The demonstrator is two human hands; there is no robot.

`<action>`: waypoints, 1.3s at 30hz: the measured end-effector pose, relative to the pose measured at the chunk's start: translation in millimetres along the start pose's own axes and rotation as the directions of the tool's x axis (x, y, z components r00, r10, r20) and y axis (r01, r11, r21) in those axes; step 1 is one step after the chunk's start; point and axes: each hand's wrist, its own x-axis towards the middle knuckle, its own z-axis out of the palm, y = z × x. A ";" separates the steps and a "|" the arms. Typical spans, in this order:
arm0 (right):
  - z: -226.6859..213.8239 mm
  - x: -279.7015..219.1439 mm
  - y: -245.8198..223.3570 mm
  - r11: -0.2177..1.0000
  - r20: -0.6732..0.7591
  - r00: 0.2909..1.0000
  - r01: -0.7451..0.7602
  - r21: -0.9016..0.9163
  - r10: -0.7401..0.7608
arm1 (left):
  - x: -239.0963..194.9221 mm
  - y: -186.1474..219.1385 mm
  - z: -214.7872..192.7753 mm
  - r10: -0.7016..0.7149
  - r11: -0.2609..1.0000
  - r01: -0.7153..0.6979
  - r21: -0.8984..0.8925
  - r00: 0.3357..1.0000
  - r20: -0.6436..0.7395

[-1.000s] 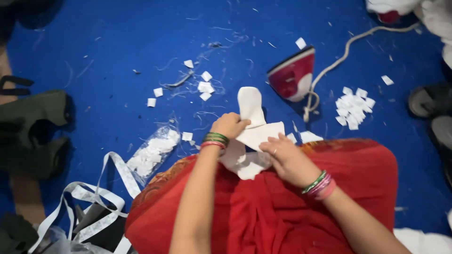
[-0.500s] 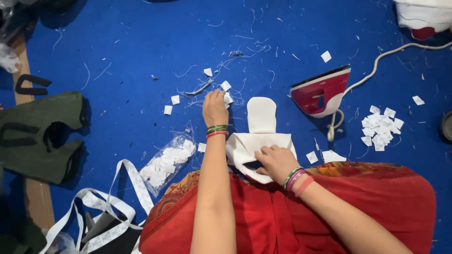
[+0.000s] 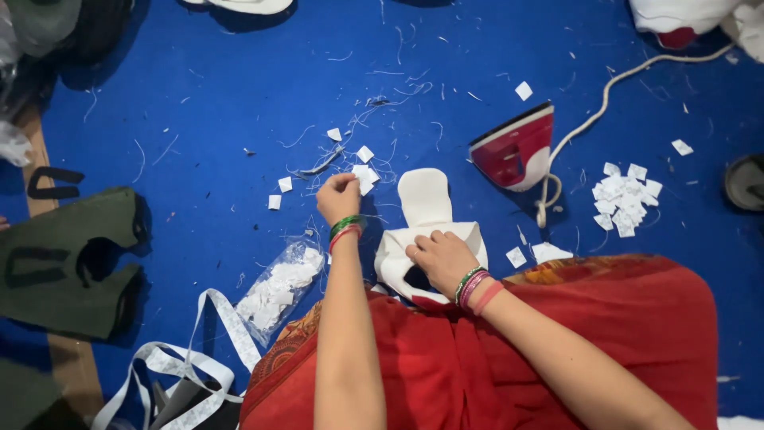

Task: Ironing white shoe components to shape or flatten them.

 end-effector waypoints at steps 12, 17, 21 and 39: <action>15.0 -62.3 2.7 0.894 0.268 0.936 -0.310 0.323 0.228 | -81.6 -3.2 38.2 -0.127 0.678 0.516 -0.524 0.784 0.608; -2.8 -41.9 31.8 0.848 0.246 0.877 -0.468 0.247 0.413 | -110.8 27.0 63.6 -0.039 0.789 0.424 -0.444 0.756 0.653; -0.6 -31.6 47.6 0.849 0.360 0.813 -0.520 0.093 0.458 | -121.5 47.7 57.6 0.073 0.991 -0.018 -0.130 0.900 0.430; -16.3 -11.5 60.8 0.839 0.494 0.746 -0.541 0.058 0.447 | -154.7 68.1 28.6 0.207 0.936 -0.290 0.199 0.912 0.355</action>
